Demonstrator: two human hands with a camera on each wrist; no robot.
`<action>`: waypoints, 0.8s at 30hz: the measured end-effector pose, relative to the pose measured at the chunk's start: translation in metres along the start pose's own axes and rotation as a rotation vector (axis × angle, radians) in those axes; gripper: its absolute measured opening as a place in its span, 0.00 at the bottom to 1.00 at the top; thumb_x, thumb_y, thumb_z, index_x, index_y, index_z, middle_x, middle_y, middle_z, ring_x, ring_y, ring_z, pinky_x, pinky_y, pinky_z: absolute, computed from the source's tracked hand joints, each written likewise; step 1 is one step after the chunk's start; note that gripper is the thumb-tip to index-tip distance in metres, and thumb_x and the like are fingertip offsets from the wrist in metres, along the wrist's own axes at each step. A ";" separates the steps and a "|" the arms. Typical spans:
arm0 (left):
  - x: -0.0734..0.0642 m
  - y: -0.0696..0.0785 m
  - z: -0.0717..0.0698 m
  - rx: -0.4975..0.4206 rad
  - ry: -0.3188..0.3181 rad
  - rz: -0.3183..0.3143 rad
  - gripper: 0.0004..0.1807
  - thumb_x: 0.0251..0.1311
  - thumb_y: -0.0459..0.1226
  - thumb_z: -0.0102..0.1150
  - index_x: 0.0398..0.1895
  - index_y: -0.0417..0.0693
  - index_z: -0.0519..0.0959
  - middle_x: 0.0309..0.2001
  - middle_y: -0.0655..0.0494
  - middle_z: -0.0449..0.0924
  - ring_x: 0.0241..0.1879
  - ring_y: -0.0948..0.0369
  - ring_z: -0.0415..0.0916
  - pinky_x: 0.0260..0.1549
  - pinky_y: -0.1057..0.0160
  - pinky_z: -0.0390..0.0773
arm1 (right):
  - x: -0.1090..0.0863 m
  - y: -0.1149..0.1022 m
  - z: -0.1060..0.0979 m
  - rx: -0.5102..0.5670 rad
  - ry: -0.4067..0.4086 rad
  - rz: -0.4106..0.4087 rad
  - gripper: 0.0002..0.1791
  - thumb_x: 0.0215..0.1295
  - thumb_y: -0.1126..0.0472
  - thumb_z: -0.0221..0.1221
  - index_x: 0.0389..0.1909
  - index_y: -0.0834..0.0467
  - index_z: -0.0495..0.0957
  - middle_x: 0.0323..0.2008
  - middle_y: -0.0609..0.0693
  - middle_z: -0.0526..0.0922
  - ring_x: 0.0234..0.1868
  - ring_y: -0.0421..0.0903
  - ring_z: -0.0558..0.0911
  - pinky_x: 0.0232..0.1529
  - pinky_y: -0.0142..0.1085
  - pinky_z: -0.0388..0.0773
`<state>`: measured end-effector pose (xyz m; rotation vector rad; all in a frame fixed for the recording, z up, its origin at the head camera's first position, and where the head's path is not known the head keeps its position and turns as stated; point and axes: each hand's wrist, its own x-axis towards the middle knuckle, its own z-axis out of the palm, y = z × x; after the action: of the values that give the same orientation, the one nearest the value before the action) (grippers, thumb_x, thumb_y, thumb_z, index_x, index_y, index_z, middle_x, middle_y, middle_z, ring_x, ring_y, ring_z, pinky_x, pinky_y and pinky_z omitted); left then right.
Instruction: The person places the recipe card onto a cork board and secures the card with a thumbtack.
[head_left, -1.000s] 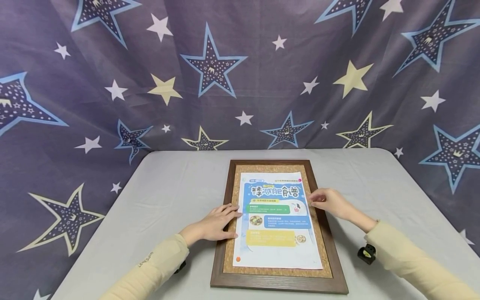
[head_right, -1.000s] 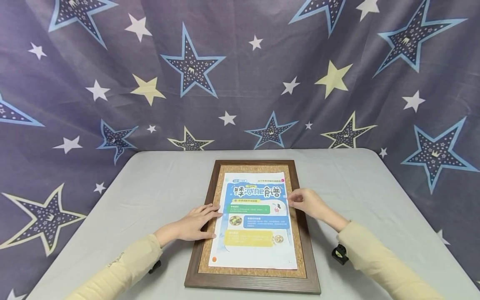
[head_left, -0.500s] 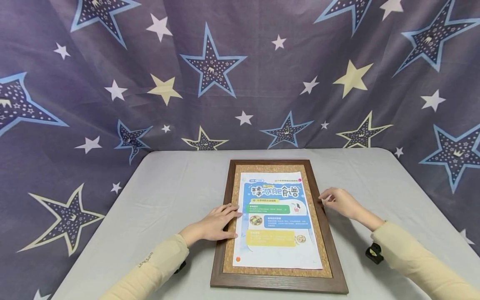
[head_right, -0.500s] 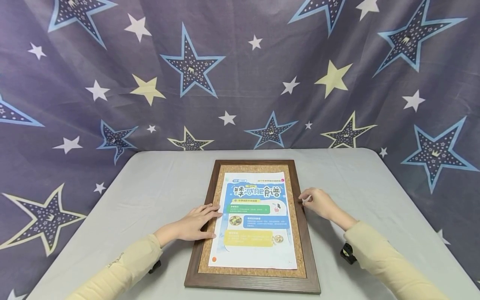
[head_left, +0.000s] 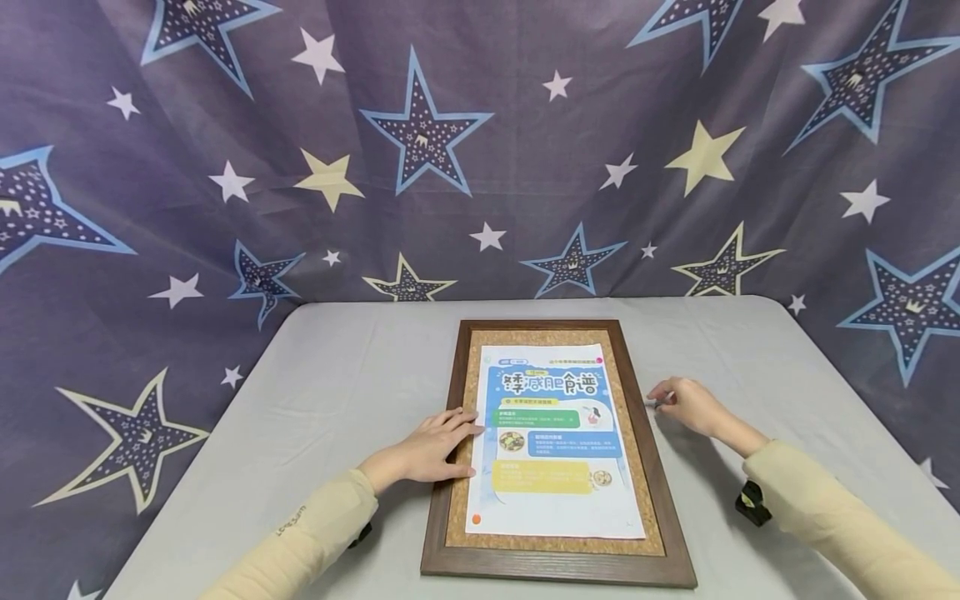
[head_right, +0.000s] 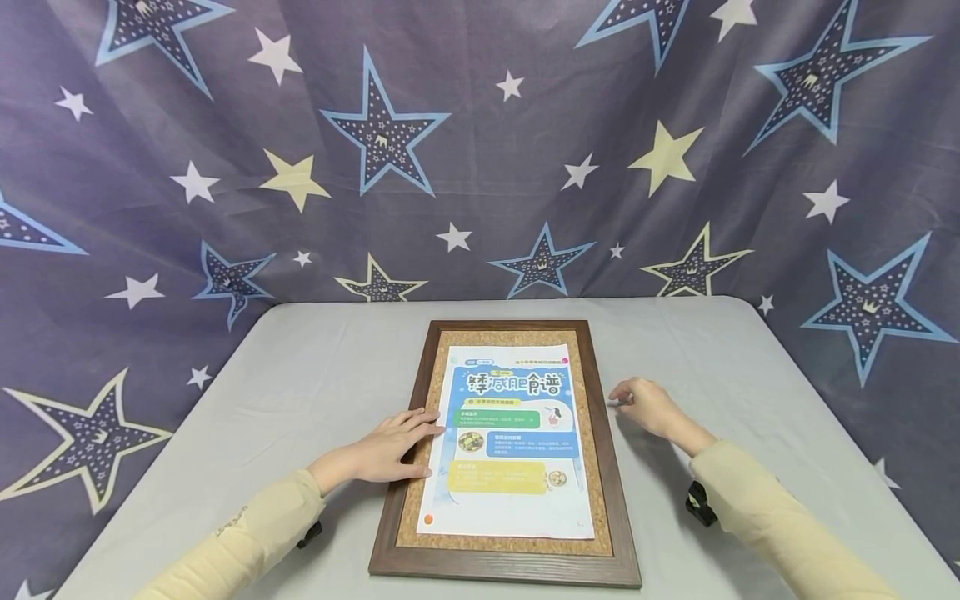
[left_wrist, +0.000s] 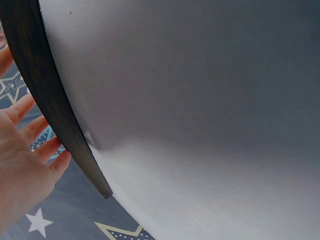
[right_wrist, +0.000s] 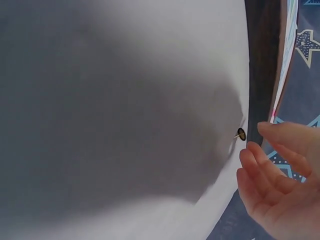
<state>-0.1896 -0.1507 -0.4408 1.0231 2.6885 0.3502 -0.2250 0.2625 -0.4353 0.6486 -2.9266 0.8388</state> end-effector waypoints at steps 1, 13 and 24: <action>0.000 0.000 0.000 0.001 0.000 0.000 0.34 0.56 0.54 0.51 0.63 0.49 0.60 0.66 0.49 0.50 0.65 0.47 0.43 0.59 0.45 0.47 | 0.000 0.000 0.000 -0.003 -0.002 0.001 0.07 0.46 0.76 0.57 0.29 0.70 0.78 0.29 0.60 0.79 0.27 0.51 0.77 0.31 0.44 0.74; 0.000 -0.001 0.001 0.011 0.002 0.001 0.34 0.56 0.54 0.51 0.63 0.50 0.60 0.66 0.50 0.50 0.65 0.48 0.43 0.60 0.46 0.47 | 0.002 0.004 -0.001 -0.009 -0.037 -0.008 0.05 0.44 0.75 0.59 0.25 0.68 0.79 0.23 0.55 0.79 0.26 0.50 0.77 0.30 0.42 0.73; -0.001 0.000 0.000 0.005 0.002 -0.002 0.34 0.56 0.54 0.51 0.63 0.50 0.60 0.66 0.50 0.50 0.65 0.48 0.43 0.60 0.46 0.47 | 0.003 0.006 -0.001 -0.007 -0.054 -0.004 0.03 0.45 0.75 0.58 0.23 0.69 0.80 0.23 0.56 0.81 0.26 0.50 0.78 0.29 0.42 0.74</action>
<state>-0.1889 -0.1509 -0.4408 1.0213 2.6932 0.3450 -0.2298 0.2664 -0.4366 0.6866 -2.9734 0.8233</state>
